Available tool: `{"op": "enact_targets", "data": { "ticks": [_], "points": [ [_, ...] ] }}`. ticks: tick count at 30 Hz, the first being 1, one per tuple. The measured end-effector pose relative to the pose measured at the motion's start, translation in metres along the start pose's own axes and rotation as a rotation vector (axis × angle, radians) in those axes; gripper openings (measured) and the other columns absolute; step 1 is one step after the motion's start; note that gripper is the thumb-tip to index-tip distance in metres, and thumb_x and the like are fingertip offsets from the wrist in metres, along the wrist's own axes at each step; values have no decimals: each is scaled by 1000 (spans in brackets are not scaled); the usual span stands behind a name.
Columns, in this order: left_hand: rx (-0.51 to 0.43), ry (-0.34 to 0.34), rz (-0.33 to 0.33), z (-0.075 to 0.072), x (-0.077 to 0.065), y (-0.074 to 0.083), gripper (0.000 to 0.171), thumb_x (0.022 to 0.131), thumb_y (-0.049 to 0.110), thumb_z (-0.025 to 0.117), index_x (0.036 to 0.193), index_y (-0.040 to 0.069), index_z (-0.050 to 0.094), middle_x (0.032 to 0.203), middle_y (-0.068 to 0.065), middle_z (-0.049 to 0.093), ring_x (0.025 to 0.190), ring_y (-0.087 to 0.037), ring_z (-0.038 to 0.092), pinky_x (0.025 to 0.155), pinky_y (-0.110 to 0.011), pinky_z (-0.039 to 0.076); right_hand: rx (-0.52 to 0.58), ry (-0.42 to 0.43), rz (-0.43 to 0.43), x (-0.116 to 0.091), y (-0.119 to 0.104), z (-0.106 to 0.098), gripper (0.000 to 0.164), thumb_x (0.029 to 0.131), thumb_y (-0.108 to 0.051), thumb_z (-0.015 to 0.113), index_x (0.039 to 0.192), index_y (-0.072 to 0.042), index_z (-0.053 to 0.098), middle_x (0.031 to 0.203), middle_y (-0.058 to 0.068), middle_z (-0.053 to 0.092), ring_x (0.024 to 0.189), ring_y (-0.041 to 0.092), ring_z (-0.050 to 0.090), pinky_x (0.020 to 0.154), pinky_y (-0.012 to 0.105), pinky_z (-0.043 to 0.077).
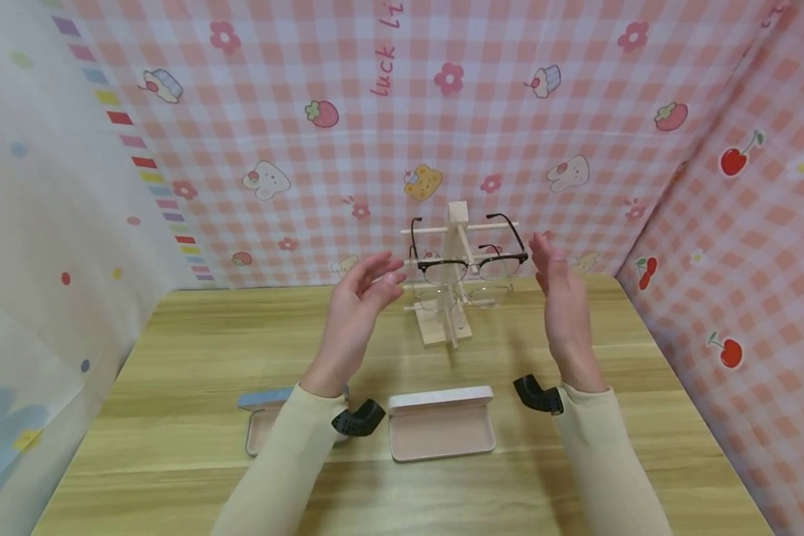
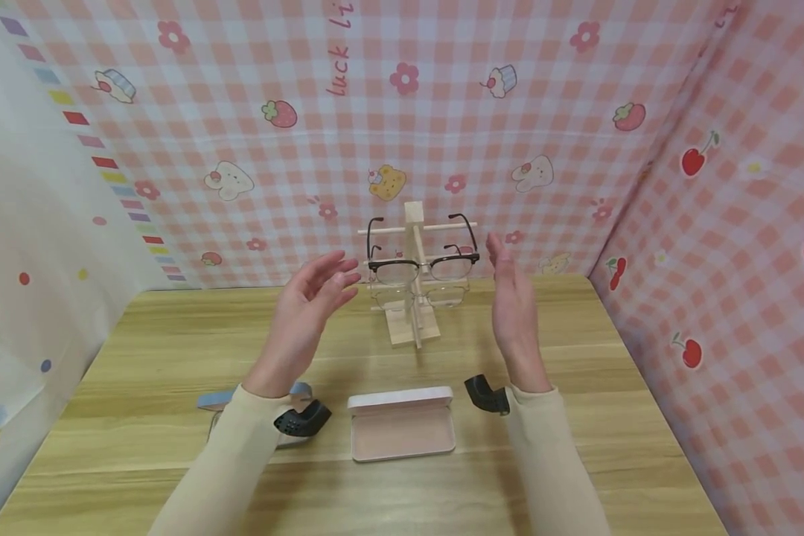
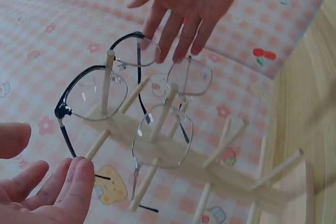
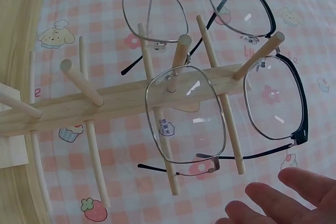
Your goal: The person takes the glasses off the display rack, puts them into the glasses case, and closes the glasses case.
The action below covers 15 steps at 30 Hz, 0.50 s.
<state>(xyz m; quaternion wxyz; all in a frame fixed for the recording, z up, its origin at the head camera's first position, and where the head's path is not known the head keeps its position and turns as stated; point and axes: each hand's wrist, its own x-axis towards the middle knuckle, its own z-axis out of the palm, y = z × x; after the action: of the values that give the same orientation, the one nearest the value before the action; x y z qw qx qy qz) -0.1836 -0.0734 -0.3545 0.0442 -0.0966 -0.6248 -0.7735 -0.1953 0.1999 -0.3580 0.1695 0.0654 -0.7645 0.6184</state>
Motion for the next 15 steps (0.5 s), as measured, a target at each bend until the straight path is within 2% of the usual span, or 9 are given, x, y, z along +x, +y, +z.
{"op": "enact_targets", "data": {
  "ticks": [5,8,11,15],
  "points": [
    [-88,-11,-23,8,6,2,41,106,5,57,145,-4,49,138,-23,60,126,-37,60,105,-34,54,68,25,43,3,-3,0,62,113,-47,31,155,-5,45,156,14,49,144,27,46,120,42,38],
    [-119,-4,-39,13,9,3,40,105,2,56,144,-6,49,137,-26,59,126,-40,59,105,-33,54,125,36,79,5,-4,1,60,112,-44,37,152,-2,49,154,18,51,138,27,53,116,36,44],
    [-130,13,-58,16,12,2,40,104,1,57,143,-6,50,136,-27,59,119,-34,63,104,-32,54,181,44,101,7,-4,1,57,111,-41,45,146,4,54,152,21,52,125,22,62,107,28,50],
    [-140,27,-76,19,15,-1,42,103,-1,58,144,-8,49,133,-26,59,107,-21,67,102,-32,55,244,68,100,8,-3,1,53,108,-38,55,126,11,64,151,18,54,105,14,68,95,21,56]
  ]
}}
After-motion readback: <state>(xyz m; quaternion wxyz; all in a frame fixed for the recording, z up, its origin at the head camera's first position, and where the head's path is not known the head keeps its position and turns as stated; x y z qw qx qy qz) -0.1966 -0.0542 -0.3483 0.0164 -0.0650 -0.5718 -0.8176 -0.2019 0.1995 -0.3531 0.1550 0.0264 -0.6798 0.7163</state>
